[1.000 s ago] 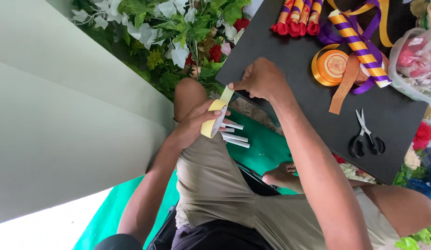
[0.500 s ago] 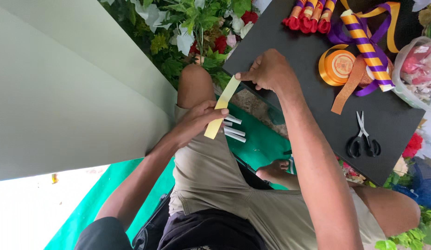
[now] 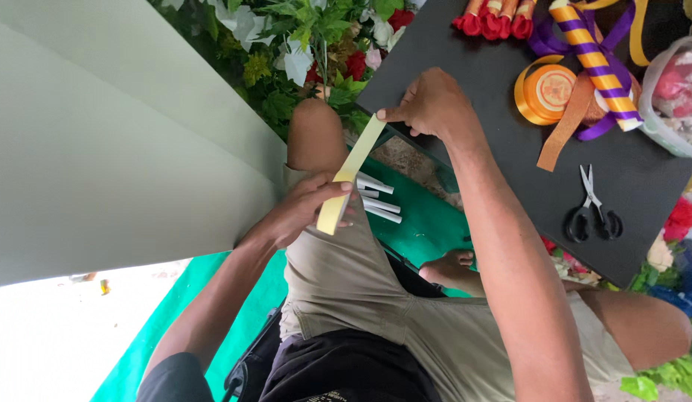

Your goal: The person wraps purple and yellow ribbons around cardboard tubes, secures them with tape using scissors, and applies decorative gold ribbon elements.

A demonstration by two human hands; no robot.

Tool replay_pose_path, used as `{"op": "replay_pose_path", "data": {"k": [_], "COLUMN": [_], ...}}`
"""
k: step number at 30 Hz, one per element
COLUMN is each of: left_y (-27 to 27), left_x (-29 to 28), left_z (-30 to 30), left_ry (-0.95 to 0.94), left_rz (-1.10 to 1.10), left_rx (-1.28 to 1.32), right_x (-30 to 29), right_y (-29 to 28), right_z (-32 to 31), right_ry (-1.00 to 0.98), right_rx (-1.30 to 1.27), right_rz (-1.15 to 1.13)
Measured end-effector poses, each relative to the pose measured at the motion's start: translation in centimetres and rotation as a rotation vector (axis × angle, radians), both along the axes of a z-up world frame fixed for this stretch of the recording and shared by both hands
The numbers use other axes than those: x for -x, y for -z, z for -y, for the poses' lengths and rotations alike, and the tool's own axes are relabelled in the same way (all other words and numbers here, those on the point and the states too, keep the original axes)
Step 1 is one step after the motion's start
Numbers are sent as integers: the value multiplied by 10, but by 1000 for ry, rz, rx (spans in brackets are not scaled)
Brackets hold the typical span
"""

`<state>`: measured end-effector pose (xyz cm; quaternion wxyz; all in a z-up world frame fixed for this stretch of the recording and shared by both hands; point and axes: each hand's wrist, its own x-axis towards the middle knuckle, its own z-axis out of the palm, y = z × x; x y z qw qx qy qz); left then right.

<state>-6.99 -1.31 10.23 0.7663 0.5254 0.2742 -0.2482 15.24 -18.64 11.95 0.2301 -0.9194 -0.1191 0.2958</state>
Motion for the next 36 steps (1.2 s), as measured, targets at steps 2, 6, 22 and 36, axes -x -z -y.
{"op": "replay_pose_path", "data": {"k": [2,6,22,36], "left_y": [18,16,12,58], "left_x": [3,2,-2,-30], "left_z": [-5,-15,-26,-20], "left_ry": [-1,82,214,233], "left_rz": [-15,-2,-40,314], "left_rx": [10,20,-127,145], "right_x": [-4,-3,-8,-8], "right_y": [10,4,10,23], "right_z": [0,-1,1,5], "right_ry": [-3,7,-2,-8], "right_rx": [26,14,33,8], "right_rz": [18,31,28,63]}}
